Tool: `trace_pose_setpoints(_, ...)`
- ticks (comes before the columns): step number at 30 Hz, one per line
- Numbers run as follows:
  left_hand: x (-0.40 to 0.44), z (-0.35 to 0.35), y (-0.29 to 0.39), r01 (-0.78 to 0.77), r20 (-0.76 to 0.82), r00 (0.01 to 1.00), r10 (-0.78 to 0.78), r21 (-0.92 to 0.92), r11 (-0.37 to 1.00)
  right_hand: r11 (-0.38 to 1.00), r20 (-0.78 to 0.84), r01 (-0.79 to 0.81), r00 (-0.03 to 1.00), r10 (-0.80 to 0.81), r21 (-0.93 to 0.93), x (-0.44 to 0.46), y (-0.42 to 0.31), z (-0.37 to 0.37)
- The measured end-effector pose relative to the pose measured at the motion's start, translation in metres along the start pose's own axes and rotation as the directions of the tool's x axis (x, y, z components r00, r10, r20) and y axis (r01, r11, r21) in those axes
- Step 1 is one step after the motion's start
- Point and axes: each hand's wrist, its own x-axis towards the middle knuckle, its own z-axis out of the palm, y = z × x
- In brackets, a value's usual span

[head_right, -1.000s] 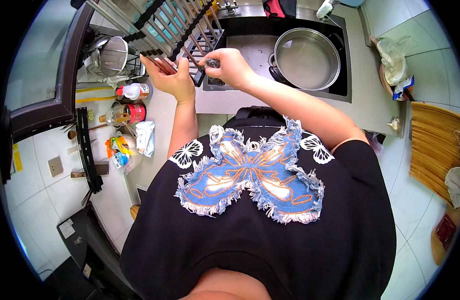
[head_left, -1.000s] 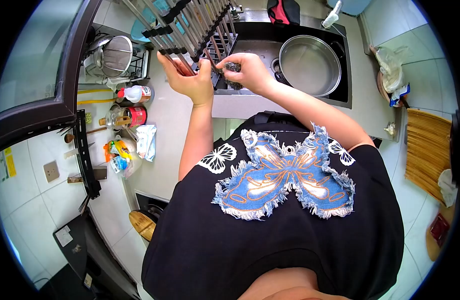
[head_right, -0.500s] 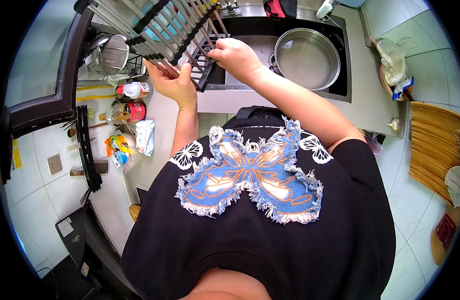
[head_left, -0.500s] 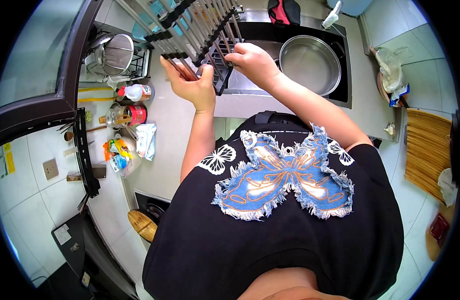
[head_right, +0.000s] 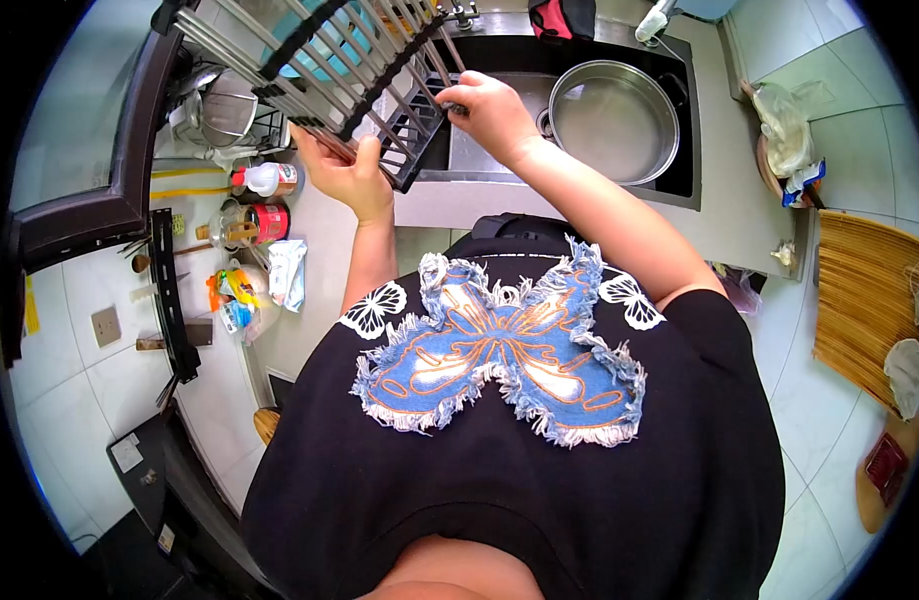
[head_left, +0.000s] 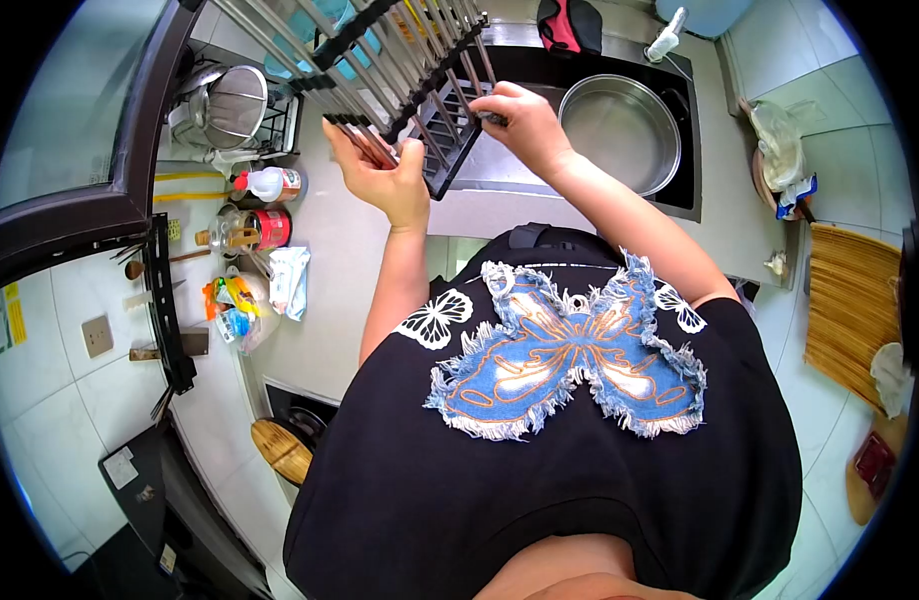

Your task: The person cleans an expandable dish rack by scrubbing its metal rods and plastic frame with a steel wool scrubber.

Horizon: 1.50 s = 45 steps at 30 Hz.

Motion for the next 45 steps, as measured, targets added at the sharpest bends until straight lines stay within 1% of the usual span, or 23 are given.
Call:
trace_pose_setpoints(3,-0.004,-0.002,0.002,0.015,0.069,0.997,-0.018,0.044,0.999,0.98,0.071,0.095,0.994,-0.084,-0.175,0.002,0.006,0.006)
trace_pose_setpoints(7,-0.006,-0.004,-0.002,-0.04,0.065,0.997,0.034,0.105,0.994,0.959,0.121,0.167,0.982,-0.143,-0.228,-0.005,0.009,-0.006)
trace_pose_setpoints(9,-0.008,-0.005,-0.004,-0.009,0.037,0.999,0.006,0.08,0.997,0.958,0.071,0.169,0.985,-0.157,-0.232,-0.009,0.015,-0.015)
trace_pose_setpoints(13,-0.004,-0.01,-0.005,-0.026,0.045,0.999,0.022,0.103,0.994,0.996,-0.064,-0.022,0.998,0.016,-0.09,-0.009,0.018,-0.021)
trace_pose_setpoints(16,-0.004,-0.007,0.002,-0.022,0.053,0.998,0.021,0.014,1.0,1.0,-0.041,-0.022,0.999,0.022,0.01,-0.004,0.017,-0.01)
trace_pose_setpoints(17,-0.004,-0.008,0.004,0.007,0.047,0.999,-0.007,0.009,1.0,0.999,-0.012,0.007,1.0,-0.008,-0.032,-0.007,0.023,-0.007)
trace_pose_setpoints(19,-0.005,-0.007,0.006,0.034,0.046,0.998,-0.034,0.0,0.999,0.946,0.049,0.174,0.985,-0.167,-0.274,-0.002,0.035,-0.015)
trace_pose_setpoints(23,-0.008,-0.012,-0.001,0.072,0.069,0.995,-0.071,-0.017,0.997,0.947,0.03,0.157,0.987,-0.155,-0.28,-0.005,0.031,-0.013)
trace_pose_setpoints(24,-0.007,-0.012,0.0,0.07,0.045,0.997,-0.068,-0.045,0.997,0.998,0.088,-0.027,0.996,0.032,-0.051,-0.007,0.026,-0.011)
trace_pose_setpoints(25,-0.006,-0.014,0.0,0.068,0.019,0.998,-0.066,-0.07,0.995,0.959,0.187,-0.23,0.962,0.198,0.167,-0.009,0.023,-0.009)
trace_pose_setpoints(26,-0.007,-0.024,-0.01,0.044,0.065,0.997,-0.041,-0.033,0.999,0.99,0.145,-0.108,0.985,0.095,0.085,-0.009,0.027,-0.008)
trace_pose_setpoints(27,-0.007,-0.024,-0.007,0.044,0.063,0.997,-0.042,-0.026,0.999,0.99,0.15,-0.108,0.984,0.094,0.091,-0.006,0.032,-0.008)
trace_pose_setpoints(28,-0.009,-0.021,-0.001,0.053,0.086,0.995,-0.051,-0.02,0.998,0.989,0.114,0.076,0.992,-0.061,-0.13,-0.003,0.038,-0.009)
trace_pose_setpoints(29,-0.011,-0.018,0.002,0.062,0.11,0.992,-0.06,-0.016,0.998,0.905,0.111,0.244,0.969,-0.219,-0.35,-0.002,0.042,-0.009)
trace_pose_setpoints(30,-0.014,-0.018,-0.001,0.112,0.047,0.993,-0.11,-0.048,0.993,0.904,0.109,0.243,0.97,-0.218,-0.352,-0.003,0.039,-0.011)
trace_pose_setpoints(31,-0.011,-0.018,-0.004,0.101,-0.013,0.995,-0.102,-0.026,0.995,0.968,0.001,0.083,0.996,-0.085,-0.238,-0.003,0.037,-0.015)
trace_pose_setpoints(33,0.0,-0.023,-0.002,0.083,0.028,0.996,-0.082,-0.036,0.996,0.975,-0.135,-0.217,0.966,0.222,0.053,-0.004,0.029,-0.019)
trace_pose_setpoints(34,0.005,-0.018,0.003,0.069,-0.018,0.997,-0.07,-0.065,0.996,0.98,-0.194,-0.172,0.963,0.189,0.101,0.0,0.023,-0.019)
trace_pose_setpoints(35,0.007,-0.016,0.002,0.11,-0.059,0.992,-0.116,-0.094,0.989,0.979,-0.192,-0.173,0.963,0.191,0.105,0.004,0.019,-0.015)
trace_pose_setpoints(37,0.008,-0.012,-0.005,0.247,-0.159,0.951,-0.267,-0.136,0.96,0.98,-0.245,-0.04,0.966,0.088,0.194,0.009,0.011,-0.008)
trace_pose_setpoints(39,0.01,-0.011,-0.025,0.337,-0.237,0.895,-0.377,-0.191,0.922,0.977,-0.15,-0.128,0.976,0.154,0.172,0.005,0.003,0.0)
trace_pose_setpoints(43,0.004,-0.009,-0.047,0.482,-0.315,0.759,-0.57,-0.316,0.817,0.973,-0.064,0.021,0.998,-0.007,0.23,-0.009,-0.03,0.007)
trace_pose_setpoints(45,0.003,-0.006,-0.047,0.531,-0.324,0.693,-0.644,-0.375,0.76,0.982,-0.061,0.103,0.994,-0.095,0.158,-0.01,-0.029,0.008)
